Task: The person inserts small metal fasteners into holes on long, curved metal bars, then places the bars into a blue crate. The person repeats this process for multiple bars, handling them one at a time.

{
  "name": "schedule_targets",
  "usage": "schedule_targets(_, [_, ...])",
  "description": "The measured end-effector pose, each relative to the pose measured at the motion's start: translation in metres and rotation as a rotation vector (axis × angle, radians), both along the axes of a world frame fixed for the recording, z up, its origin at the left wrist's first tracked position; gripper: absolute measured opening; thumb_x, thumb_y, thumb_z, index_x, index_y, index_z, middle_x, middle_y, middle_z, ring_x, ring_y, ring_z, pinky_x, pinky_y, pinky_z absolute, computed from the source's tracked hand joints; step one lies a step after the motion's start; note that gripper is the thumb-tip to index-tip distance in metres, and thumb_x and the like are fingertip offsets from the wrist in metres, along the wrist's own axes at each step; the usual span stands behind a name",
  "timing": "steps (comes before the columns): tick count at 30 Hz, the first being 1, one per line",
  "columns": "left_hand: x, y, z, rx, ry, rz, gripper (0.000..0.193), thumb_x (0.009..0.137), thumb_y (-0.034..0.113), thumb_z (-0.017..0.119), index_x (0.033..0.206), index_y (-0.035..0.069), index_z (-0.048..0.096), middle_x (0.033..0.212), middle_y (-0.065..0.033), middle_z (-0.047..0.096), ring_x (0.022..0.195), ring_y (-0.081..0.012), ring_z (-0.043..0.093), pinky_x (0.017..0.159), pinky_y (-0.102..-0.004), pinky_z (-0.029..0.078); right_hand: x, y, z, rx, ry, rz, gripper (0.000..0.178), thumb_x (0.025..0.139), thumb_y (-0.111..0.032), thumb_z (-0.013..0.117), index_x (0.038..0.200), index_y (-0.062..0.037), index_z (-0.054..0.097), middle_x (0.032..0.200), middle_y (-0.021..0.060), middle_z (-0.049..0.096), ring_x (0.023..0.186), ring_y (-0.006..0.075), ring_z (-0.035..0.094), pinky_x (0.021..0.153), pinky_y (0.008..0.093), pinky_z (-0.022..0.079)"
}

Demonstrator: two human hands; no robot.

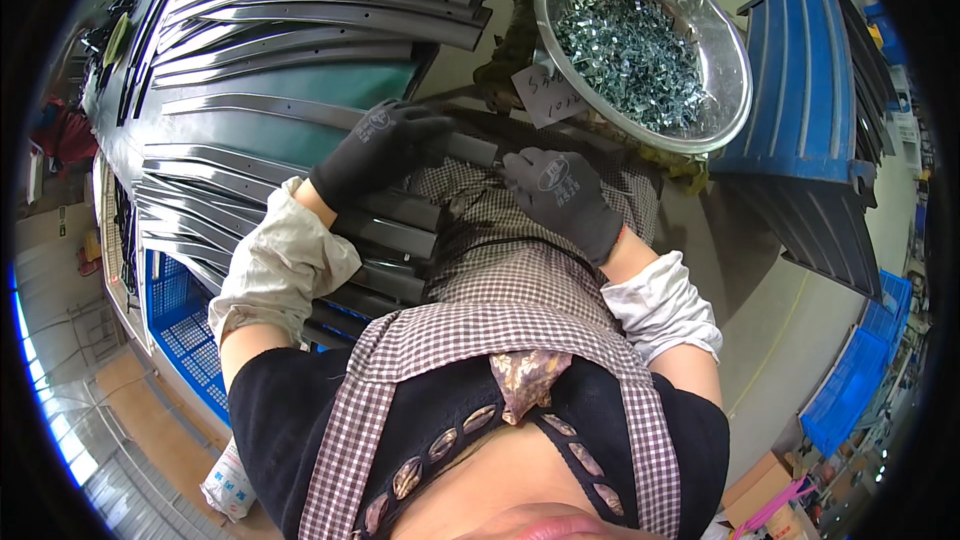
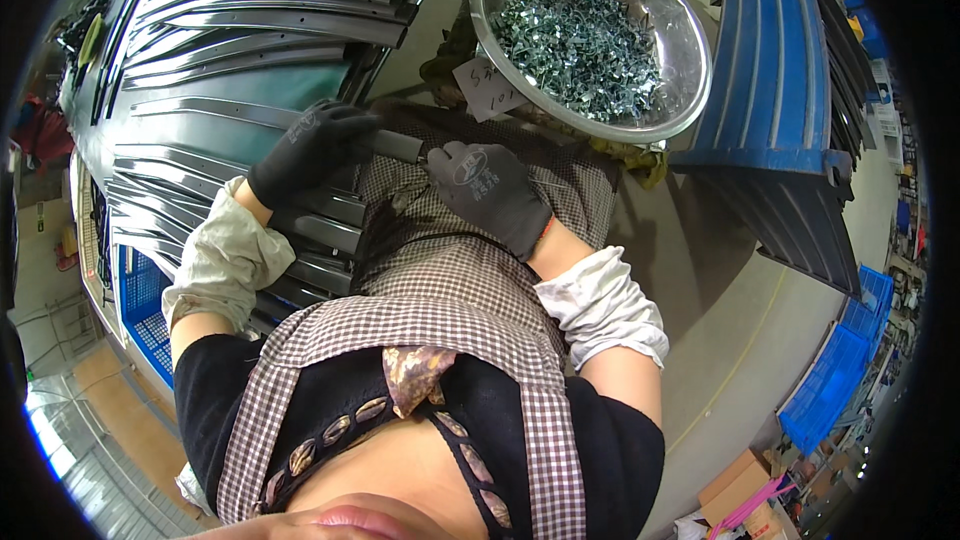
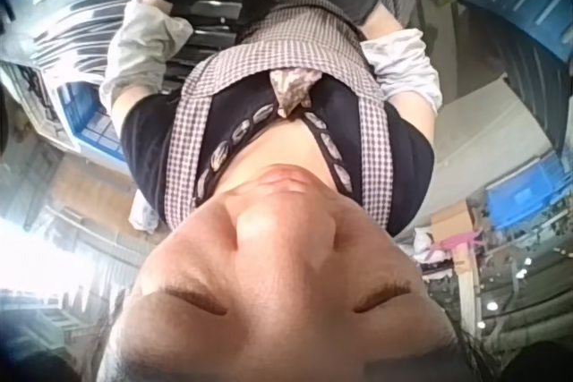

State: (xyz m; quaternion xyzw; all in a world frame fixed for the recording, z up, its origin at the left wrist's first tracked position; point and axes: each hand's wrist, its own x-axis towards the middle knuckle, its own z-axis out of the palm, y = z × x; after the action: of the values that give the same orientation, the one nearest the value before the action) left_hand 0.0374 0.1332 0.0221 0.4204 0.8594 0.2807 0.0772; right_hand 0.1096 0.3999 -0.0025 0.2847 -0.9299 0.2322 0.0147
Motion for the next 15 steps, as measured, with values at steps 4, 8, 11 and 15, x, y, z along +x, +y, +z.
schedule_targets(4, [0.002, -0.010, 0.003, 0.037, -0.110, 0.034, 0.038, 0.076, 0.017, 0.078, 0.112, 0.008, 0.069, 0.106, -0.0154, 0.067, 0.097, -0.0354, 0.064, 0.085, -0.0424, 0.052, -0.011, 0.031, -0.003, -0.193, 0.039, 0.027, 0.017, 0.082, -0.018, 0.072, 0.094, -0.0071, 0.068, 0.083, 0.0114, 0.068, 0.072, 0.0296, 0.067, 0.061, 0.0383, 0.053])
schedule_targets(8, [-0.006, -0.045, 0.013, 0.100, -0.183, 0.165, 0.033, 0.079, 0.012, 0.073, 0.111, 0.006, 0.068, 0.098, -0.0143, 0.066, 0.094, -0.0344, 0.063, 0.081, -0.0413, 0.053, -0.051, 0.099, -0.005, -0.249, -0.023, -0.239, 0.015, 0.083, -0.020, 0.073, 0.089, -0.0073, 0.067, 0.083, 0.0103, 0.069, 0.072, 0.0254, 0.068, 0.065, 0.0350, 0.054])
schedule_targets(11, [-0.013, -0.098, 0.003, -0.075, 0.054, 0.418, 0.020, 0.081, 0.013, 0.070, 0.098, 0.005, 0.067, 0.090, -0.0137, 0.063, 0.089, -0.0347, 0.062, 0.075, -0.0423, 0.052, -0.088, 0.152, -0.015, 0.120, -0.024, -0.545, 0.026, 0.087, -0.032, 0.070, 0.099, -0.0090, 0.069, 0.097, 0.0108, 0.070, 0.091, 0.0275, 0.069, 0.078, 0.0405, 0.054])
schedule_targets(15, [0.003, -0.091, 0.017, -0.407, 0.117, 0.637, 0.016, 0.083, 0.020, 0.069, 0.083, 0.006, 0.061, 0.087, -0.0123, 0.064, 0.087, -0.0355, 0.064, 0.073, -0.0432, 0.051, -0.115, 0.198, -0.046, 0.469, -0.104, -0.690, 0.051, 0.080, -0.042, 0.075, 0.119, -0.0120, 0.063, 0.124, 0.0135, 0.062, 0.109, 0.0336, 0.063, 0.087, 0.0481, 0.053])
